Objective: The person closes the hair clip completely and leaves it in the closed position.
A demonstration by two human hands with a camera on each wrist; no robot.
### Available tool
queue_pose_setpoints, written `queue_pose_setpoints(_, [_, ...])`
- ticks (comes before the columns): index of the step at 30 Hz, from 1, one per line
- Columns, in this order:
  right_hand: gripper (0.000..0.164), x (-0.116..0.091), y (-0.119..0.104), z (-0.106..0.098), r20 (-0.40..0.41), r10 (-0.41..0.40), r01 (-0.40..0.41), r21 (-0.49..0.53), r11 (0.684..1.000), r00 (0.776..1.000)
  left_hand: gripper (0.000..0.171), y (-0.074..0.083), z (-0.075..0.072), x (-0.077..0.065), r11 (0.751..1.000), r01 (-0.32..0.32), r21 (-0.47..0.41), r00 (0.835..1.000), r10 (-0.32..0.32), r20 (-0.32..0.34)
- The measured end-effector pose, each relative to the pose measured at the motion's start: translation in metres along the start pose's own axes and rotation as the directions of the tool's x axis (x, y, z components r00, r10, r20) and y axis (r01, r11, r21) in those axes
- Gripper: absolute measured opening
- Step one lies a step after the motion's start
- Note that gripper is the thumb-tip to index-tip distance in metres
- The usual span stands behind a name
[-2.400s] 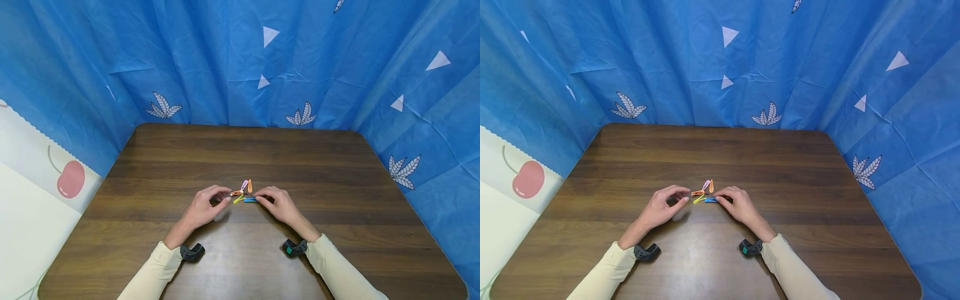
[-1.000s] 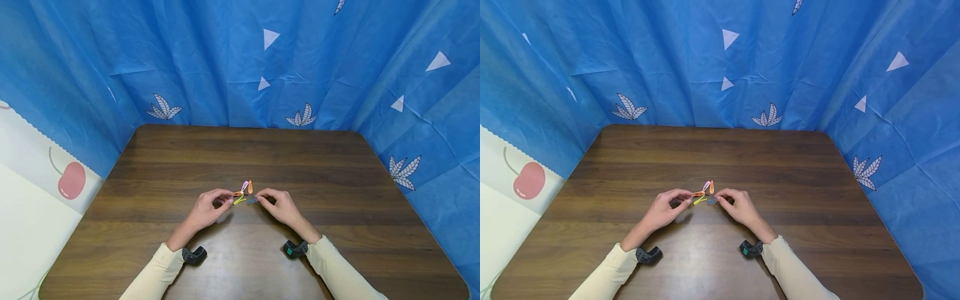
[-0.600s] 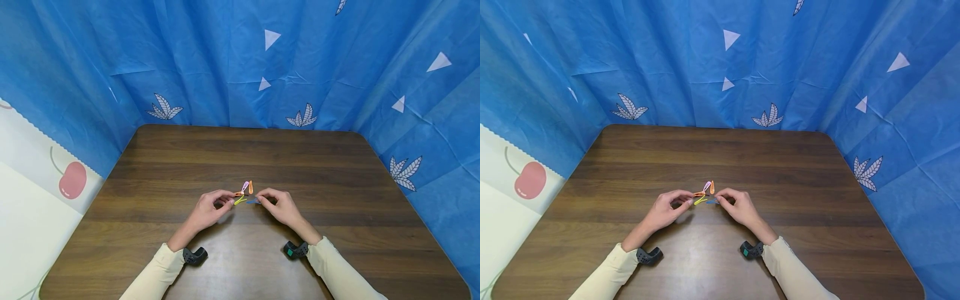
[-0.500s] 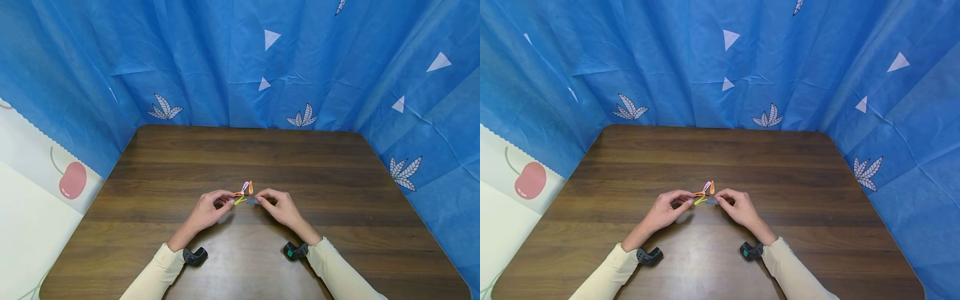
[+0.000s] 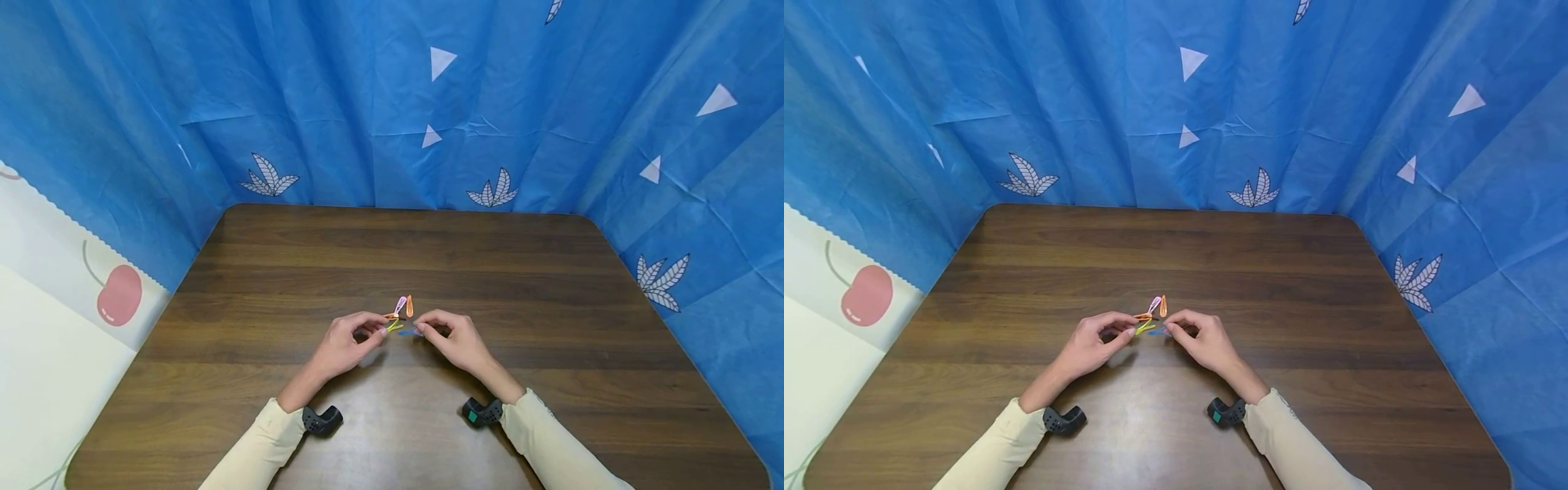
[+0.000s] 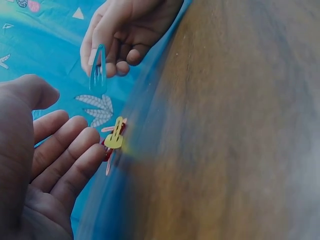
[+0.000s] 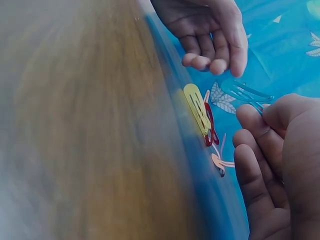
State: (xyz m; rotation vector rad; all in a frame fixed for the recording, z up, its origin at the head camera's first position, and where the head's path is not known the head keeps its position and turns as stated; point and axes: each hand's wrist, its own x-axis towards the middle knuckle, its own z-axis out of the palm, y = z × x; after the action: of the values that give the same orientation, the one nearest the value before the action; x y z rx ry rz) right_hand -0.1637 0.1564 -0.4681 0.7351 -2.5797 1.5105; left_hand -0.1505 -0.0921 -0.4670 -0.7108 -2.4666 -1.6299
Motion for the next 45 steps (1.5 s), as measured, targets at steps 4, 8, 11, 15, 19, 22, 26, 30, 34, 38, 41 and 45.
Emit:
queue_pose_setpoints(4, [0.016,-0.0012,-0.002,0.0012,0.006,0.017,-0.017,0.013,1.0,1.0,0.018,-0.0007,0.002,0.0007,0.999,-0.036,0.0,0.999,0.036,0.006])
queue_pose_setpoints(8, [0.013,-0.002,-0.0032,0.0029,0.006,0.021,-0.021,0.033,0.999,1.0,0.019,-0.0001,0.0037,0.0005,0.998,-0.066,0.003,0.998,0.066,0.015])
queue_pose_setpoints(11, [0.013,-0.0028,-0.0031,0.0043,0.012,0.016,-0.017,0.052,0.998,1.0,0.02,-0.0001,0.0051,0.0,0.997,-0.072,0.006,0.997,0.072,0.021])
queue_pose_setpoints(15, [0.015,-0.0037,-0.0048,0.0056,0.027,0.017,-0.019,0.068,0.997,0.999,0.02,-0.0004,0.0063,-0.0003,0.997,-0.07,0.012,0.997,0.07,0.024])
queue_pose_setpoints(19, [0.013,-0.0038,-0.0065,0.0063,0.032,0.021,-0.024,0.08,0.997,0.999,0.018,0.0003,0.0063,-0.0003,0.997,-0.07,0.012,0.997,0.07,0.026])
queue_pose_setpoints(22, [0.012,-0.004,-0.0073,0.0062,0.031,0.021,-0.024,0.091,0.996,0.999,0.017,0.0011,0.0058,-0.0005,0.998,-0.068,0.009,0.997,0.068,0.029])
queue_pose_setpoints(26, [0.014,-0.0039,-0.0079,0.0056,0.036,0.024,-0.028,0.098,0.995,0.999,0.016,0.0016,0.0055,-0.0007,0.998,-0.069,0.004,0.997,0.069,0.031])
queue_pose_setpoints(30, [0.014,-0.0036,-0.007,0.0051,0.042,0.036,-0.04,0.102,0.994,0.998,0.016,0.0015,0.0064,0.0003,0.997,-0.072,0.017,0.997,0.071,0.04])
queue_pose_setpoints(34, [0.014,-0.0034,-0.0069,0.0051,0.038,0.043,-0.048,0.119,0.992,0.998,0.013,0.002,0.0079,0.0006,0.997,-0.07,0.034,0.996,0.068,0.06])
queue_pose_setpoints(38, [0.017,-0.0034,-0.0068,0.0054,0.034,0.05,-0.054,0.135,0.989,0.998,0.011,0.0012,0.0096,-0.0001,0.997,-0.068,0.038,0.996,0.066,0.064])
queue_pose_setpoints(41, [0.02,-0.0037,-0.0066,0.0056,0.034,0.057,-0.061,0.142,0.988,0.998,0.01,0.0008,0.0101,-0.0003,0.997,-0.066,0.038,0.996,0.064,0.066])
queue_pose_setpoints(45, [0.018,-0.0048,-0.0074,0.0064,0.044,0.069,-0.075,0.166,0.983,0.997,0.01,0.0015,0.0101,-0.0006,0.997,-0.069,0.036,0.995,0.066,0.071])
